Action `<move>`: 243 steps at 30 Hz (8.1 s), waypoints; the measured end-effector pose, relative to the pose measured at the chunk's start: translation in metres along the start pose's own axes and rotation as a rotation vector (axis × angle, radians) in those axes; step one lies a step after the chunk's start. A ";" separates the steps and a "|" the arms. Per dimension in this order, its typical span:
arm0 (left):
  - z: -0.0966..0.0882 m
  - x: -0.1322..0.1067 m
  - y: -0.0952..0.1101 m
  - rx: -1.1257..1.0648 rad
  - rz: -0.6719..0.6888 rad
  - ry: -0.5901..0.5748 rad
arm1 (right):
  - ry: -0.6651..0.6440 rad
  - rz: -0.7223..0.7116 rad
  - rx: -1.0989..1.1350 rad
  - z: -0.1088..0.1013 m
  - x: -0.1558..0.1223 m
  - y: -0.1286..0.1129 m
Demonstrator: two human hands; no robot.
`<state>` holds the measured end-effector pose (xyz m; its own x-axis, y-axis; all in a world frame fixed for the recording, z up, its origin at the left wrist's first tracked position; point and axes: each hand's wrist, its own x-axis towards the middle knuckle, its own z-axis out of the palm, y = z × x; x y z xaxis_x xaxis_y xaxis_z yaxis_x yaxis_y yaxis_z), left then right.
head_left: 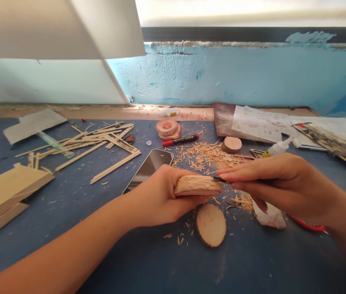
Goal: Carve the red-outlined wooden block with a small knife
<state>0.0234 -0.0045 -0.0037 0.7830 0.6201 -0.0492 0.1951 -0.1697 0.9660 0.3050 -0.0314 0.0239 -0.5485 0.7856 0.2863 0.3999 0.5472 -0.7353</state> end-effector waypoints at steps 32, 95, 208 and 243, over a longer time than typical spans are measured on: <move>0.000 -0.001 -0.003 0.064 0.028 -0.018 | -0.089 -0.161 -0.249 -0.017 0.001 0.000; 0.002 -0.001 -0.003 0.049 0.077 -0.053 | 0.027 -0.151 -0.055 0.008 0.000 -0.015; 0.006 -0.003 -0.004 0.098 0.122 -0.057 | 0.055 -0.071 -0.229 -0.002 -0.016 -0.014; 0.012 0.004 -0.011 -0.120 -0.098 0.144 | -0.002 -0.014 -0.158 0.000 -0.004 -0.022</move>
<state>0.0312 -0.0090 -0.0175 0.6693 0.7338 -0.1164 0.1880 -0.0158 0.9820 0.2987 -0.0467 0.0385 -0.5562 0.7772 0.2943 0.5025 0.5966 -0.6257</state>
